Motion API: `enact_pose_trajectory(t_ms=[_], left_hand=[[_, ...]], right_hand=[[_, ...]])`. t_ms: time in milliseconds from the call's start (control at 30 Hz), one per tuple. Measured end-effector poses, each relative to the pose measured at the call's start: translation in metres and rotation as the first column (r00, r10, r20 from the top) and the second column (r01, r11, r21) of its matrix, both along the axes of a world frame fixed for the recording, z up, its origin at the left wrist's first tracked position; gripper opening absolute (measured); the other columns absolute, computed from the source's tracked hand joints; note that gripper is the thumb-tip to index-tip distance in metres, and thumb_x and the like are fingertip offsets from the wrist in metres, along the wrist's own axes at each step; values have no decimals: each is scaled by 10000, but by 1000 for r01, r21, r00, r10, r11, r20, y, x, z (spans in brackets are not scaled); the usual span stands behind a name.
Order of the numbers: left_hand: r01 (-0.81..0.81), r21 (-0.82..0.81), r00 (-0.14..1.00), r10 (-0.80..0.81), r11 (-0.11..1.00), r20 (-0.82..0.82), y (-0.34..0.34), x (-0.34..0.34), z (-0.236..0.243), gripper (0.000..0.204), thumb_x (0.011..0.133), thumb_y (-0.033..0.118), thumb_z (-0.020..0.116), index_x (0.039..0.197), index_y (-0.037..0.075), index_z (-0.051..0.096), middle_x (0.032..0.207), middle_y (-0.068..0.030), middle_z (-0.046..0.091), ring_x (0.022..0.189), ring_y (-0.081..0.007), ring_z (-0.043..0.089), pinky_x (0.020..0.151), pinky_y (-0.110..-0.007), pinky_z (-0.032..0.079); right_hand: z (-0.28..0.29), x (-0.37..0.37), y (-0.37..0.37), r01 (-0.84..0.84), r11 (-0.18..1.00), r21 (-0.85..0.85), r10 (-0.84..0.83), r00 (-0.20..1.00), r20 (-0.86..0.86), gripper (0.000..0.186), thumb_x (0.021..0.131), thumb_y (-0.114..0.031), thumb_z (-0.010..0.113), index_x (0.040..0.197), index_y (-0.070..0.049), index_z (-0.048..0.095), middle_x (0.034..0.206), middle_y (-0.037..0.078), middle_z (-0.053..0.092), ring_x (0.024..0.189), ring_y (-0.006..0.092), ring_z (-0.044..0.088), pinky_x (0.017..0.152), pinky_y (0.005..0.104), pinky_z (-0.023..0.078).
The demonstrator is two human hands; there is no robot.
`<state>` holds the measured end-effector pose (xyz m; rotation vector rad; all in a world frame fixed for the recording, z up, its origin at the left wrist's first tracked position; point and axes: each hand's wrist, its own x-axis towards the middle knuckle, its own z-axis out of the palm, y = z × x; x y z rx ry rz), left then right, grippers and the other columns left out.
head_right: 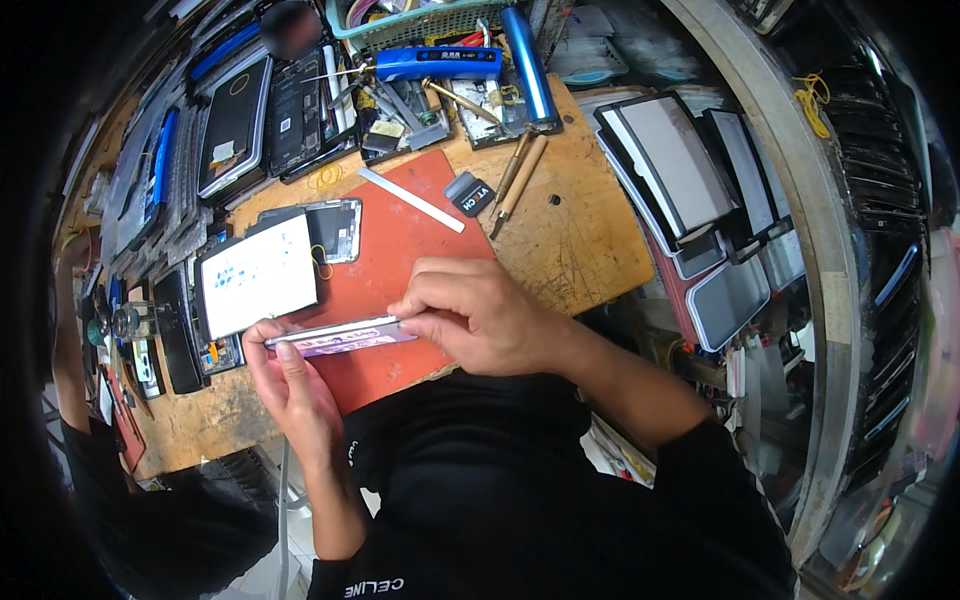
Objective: The person disassembles a smartphone, removes the battery, and reassembles the device using a screwdriver and a plastic pry tool. They then handle several phone cases and other components on the workbench.
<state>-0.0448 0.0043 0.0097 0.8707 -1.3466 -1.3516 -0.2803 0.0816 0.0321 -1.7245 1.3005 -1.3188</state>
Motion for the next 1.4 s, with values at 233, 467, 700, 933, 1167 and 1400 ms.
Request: enact_pose_trajectory(t_ms=[233, 467, 700, 933, 1167, 1400], left_hand=[[-153, 44, 988, 152, 987, 14, -2, -7, -6, 167, 1097, 91, 589, 1234, 0, 556, 1083, -44, 563, 952, -74, 549, 827, -238, 463], [-86, 73, 996, 84, 994, 18, -2, -2, -3, 143, 1097, 107, 599, 1185, -4, 581, 1015, -18, 580, 840, -49, 552, 750, -211, 464], [-35, 3, 999, 35, 999, -40, -1, -2, -7, 149, 1119, 124, 553, 1185, -7, 581, 1034, -45, 626, 900, -71, 592, 809, -238, 492], [-43, 72, 967, 59, 997, -249, 1, 0, -14, 223, 1148, 197, 496, 1215, -8, 554, 1045, -135, 706, 982, -164, 679, 921, -316, 547], [-20, 76, 956, 42, 997, -292, -1, 3, -22, 185, 1135, 188, 533, 1159, 6, 560, 1078, -141, 710, 994, -162, 692, 907, -311, 561], [-68, 106, 972, 90, 992, -215, -10, 2, -9, 153, 1126, 146, 556, 1166, 3, 592, 1053, -79, 696, 966, -77, 643, 856, -248, 516]], right_hand=[[-3, 10, 6, 57, 987, 152, -34, 988, -148, 255, 874, 22, 740, 1095, 28, 612, 933, 172, 623, 871, 355, 657, 754, 426, 514], [-11, 9, -1, 94, 995, -23, -97, 972, -216, 79, 923, -1, 712, 928, 32, 641, 791, 152, 620, 706, 349, 622, 636, 426, 477], [15, 5, -7, 61, 981, 182, -38, 991, -126, 53, 964, 9, 692, 939, 42, 725, 842, 126, 711, 711, 250, 676, 659, 348, 506], [54, -4, -26, -68, 976, 206, 120, 960, -252, 49, 891, -25, 735, 934, -1, 735, 826, 113, 710, 730, 267, 699, 658, 366, 522], [58, 36, -55, -69, 984, 164, 136, 884, -446, 76, 848, -57, 756, 844, -13, 694, 762, 106, 637, 703, 314, 642, 650, 418, 471], [45, 82, -86, -62, 998, -5, 50, 850, -524, 148, 869, -69, 723, 977, -2, 646, 861, 144, 635, 801, 387, 640, 718, 479, 494]])
